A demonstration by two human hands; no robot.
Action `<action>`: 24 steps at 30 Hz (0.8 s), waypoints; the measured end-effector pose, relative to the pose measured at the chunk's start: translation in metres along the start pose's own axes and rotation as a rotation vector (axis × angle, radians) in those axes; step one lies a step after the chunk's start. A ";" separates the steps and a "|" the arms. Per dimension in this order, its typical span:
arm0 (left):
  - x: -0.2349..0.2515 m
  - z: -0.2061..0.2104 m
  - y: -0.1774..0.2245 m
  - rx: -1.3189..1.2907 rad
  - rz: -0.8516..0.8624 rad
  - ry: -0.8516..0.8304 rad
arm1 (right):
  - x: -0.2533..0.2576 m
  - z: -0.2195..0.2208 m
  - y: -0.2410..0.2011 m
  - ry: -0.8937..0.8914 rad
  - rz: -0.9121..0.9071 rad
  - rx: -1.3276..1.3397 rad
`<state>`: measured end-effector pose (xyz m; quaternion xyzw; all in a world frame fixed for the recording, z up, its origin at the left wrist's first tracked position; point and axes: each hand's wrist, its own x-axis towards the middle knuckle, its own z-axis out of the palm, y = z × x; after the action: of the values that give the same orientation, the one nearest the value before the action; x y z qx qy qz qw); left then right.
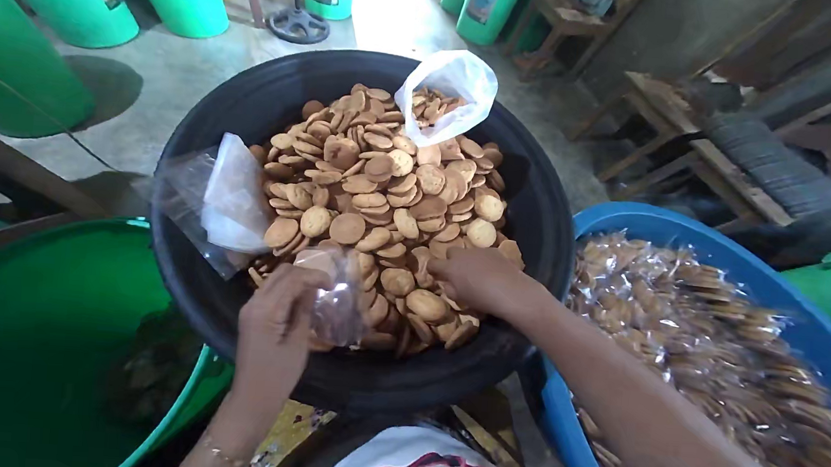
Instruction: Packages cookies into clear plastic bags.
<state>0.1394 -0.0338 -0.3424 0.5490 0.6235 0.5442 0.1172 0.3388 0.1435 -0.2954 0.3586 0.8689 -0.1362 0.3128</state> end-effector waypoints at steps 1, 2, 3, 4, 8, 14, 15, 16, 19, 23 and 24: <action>0.001 0.008 0.006 0.070 0.050 -0.052 | -0.002 -0.002 -0.001 -0.015 -0.006 -0.006; 0.002 0.016 0.014 0.110 0.071 -0.134 | -0.004 -0.004 0.000 -0.038 -0.011 -0.003; 0.002 0.025 0.022 0.147 0.069 -0.245 | -0.007 -0.006 0.002 -0.065 -0.015 0.004; 0.003 0.035 0.029 0.175 0.058 -0.361 | -0.011 -0.008 0.004 -0.085 -0.020 0.010; 0.018 0.063 0.049 0.248 -0.115 -0.854 | -0.025 -0.006 0.012 -0.153 -0.055 0.058; 0.022 0.072 0.045 0.369 -0.255 -0.950 | -0.018 0.014 0.037 -0.054 -0.170 0.344; 0.022 0.071 0.043 0.356 -0.276 -0.947 | -0.017 0.019 0.042 -0.014 -0.187 0.421; 0.024 0.069 0.042 0.342 -0.297 -0.953 | -0.017 0.023 0.044 0.021 -0.192 0.489; 0.027 0.067 0.041 0.339 -0.322 -0.938 | -0.019 0.028 0.037 0.107 -0.191 0.616; 0.027 0.062 0.041 0.330 -0.294 -0.814 | -0.015 0.027 -0.002 0.186 -0.102 0.357; 0.028 0.061 0.042 0.313 -0.321 -0.821 | -0.013 0.029 -0.011 0.200 -0.071 0.285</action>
<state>0.1973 0.0146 -0.3189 0.6265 0.6772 0.1565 0.3528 0.3509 0.1151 -0.3093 0.3801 0.8798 -0.2324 0.1656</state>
